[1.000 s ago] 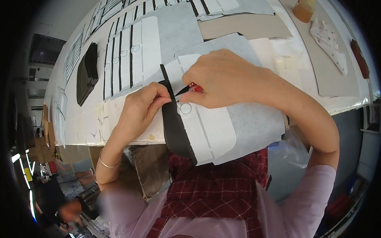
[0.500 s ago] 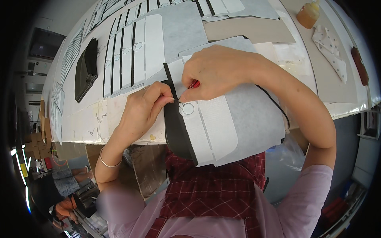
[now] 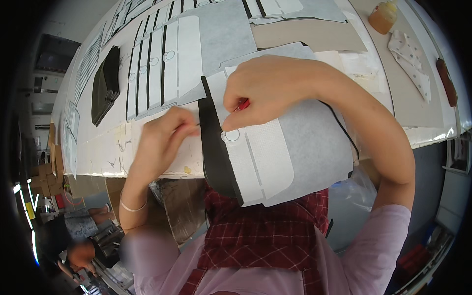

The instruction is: The person applies glue to circular spots on white paper templates and then uses scissors to cut small pieces of black fabric. They attach the fabric pieces to the glued spots on the templates, repeating this process for multiple units on a workbench.

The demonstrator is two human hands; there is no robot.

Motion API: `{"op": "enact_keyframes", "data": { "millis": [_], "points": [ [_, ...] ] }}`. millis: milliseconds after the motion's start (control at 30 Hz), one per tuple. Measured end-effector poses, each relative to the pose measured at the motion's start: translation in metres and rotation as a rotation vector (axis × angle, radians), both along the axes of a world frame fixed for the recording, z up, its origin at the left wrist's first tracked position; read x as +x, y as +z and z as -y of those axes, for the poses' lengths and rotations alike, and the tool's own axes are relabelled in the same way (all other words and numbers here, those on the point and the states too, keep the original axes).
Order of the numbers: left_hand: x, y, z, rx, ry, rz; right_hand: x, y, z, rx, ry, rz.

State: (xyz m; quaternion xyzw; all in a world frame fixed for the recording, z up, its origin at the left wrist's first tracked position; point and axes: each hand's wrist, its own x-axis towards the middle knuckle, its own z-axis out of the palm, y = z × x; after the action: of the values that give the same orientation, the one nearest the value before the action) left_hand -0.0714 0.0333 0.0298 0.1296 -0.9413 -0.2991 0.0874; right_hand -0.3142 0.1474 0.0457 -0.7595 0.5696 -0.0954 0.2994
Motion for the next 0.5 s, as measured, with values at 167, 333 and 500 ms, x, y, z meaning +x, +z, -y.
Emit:
{"op": "enact_keyframes", "data": {
  "millis": [167,333,500],
  "points": [
    [0.105,0.057,0.001,-0.124,0.237,0.579,-0.042,0.001,-0.064,-0.172,-0.415,-0.058],
    [0.113,0.003,-0.032,0.731,-0.025,0.517,-0.029,-0.013,-0.114,-0.182,-0.805,-0.213],
    [0.039,-0.014,-0.078,1.327,-0.079,0.547,-0.012,-0.017,-0.128,-0.194,-0.906,-0.183]
  ]
}}
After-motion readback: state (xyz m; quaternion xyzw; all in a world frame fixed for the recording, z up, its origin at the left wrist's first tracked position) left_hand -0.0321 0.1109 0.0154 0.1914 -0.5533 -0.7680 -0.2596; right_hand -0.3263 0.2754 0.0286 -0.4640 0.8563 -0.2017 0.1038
